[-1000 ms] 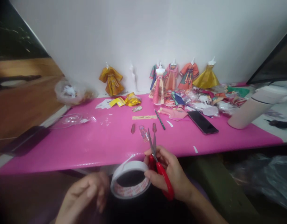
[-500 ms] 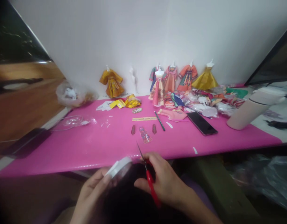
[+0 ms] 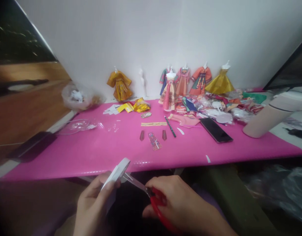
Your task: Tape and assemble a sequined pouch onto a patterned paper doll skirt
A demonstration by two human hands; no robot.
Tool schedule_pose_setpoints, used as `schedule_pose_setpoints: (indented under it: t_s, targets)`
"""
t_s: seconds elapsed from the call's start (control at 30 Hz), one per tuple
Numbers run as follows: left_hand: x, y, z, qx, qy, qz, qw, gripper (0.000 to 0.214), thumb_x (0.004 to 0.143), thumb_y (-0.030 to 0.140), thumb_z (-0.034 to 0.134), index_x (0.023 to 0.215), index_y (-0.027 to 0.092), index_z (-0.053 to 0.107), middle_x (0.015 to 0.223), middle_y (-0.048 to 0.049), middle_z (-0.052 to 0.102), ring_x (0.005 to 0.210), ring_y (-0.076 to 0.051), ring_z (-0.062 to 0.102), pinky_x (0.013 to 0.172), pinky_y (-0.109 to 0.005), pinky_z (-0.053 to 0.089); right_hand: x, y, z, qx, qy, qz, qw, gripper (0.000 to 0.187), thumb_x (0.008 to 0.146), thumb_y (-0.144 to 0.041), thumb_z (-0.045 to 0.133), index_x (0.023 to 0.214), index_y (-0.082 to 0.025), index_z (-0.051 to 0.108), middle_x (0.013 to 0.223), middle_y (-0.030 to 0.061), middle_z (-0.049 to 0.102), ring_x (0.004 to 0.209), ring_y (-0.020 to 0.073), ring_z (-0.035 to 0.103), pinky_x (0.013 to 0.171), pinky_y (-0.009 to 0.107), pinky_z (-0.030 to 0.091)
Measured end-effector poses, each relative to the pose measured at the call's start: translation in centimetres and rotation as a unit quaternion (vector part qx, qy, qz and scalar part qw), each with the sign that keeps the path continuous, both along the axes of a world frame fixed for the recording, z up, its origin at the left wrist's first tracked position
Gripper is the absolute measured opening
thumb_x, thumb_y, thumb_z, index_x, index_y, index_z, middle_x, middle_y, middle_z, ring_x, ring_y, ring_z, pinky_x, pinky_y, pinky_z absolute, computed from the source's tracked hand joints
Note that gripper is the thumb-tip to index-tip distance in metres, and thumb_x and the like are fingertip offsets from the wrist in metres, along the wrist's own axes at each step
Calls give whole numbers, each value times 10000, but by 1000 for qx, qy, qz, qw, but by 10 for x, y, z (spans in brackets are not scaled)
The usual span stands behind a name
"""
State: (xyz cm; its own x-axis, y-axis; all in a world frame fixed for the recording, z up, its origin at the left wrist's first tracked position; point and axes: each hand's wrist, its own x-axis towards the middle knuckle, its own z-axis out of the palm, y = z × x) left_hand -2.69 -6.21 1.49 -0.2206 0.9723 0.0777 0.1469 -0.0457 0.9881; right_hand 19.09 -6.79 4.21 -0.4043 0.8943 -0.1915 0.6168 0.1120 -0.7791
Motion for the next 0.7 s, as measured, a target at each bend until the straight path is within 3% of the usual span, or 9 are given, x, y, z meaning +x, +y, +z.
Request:
schedule_pose_setpoints:
  t_s: [0.27, 0.4, 0.57, 0.7]
  targets:
    - [-2, -6, -1, 1, 10, -52, 999, 305, 813, 444, 656, 657, 189, 598, 645, 11, 590, 635, -159, 518, 622, -244, 408, 1, -10, 7, 10, 38, 29, 999, 79, 767, -183, 740, 814, -223, 691, 770, -52, 675, 640, 103, 585, 556, 148, 434]
    - [-2, -7, 0, 14, 12, -63, 998, 276, 837, 384, 627, 647, 190, 577, 655, 15, 590, 630, -146, 523, 635, -245, 416, 2, -10, 5, 38, 33, 52, 997, 115, 767, -179, 742, 851, -240, 693, 815, -47, 689, 653, 106, 600, 583, 154, 455]
    - [2, -4, -1, 69, 26, -86, 994, 265, 834, 288, 624, 604, 190, 536, 600, 44, 549, 600, -122, 512, 811, -297, 438, 2, -10, 3, 77, 38, 60, 994, 175, 774, -162, 743, 906, -270, 704, 803, -50, 686, 650, 108, 618, 590, 156, 469]
    - [2, -3, -1, 81, 24, -104, 991, 248, 847, 285, 607, 625, 195, 546, 636, 32, 578, 613, -133, 535, 708, -281, 430, 3, -9, 3, 83, 33, 63, 994, 195, 770, -162, 752, 920, -276, 702, 787, -58, 677, 641, 101, 619, 588, 146, 472]
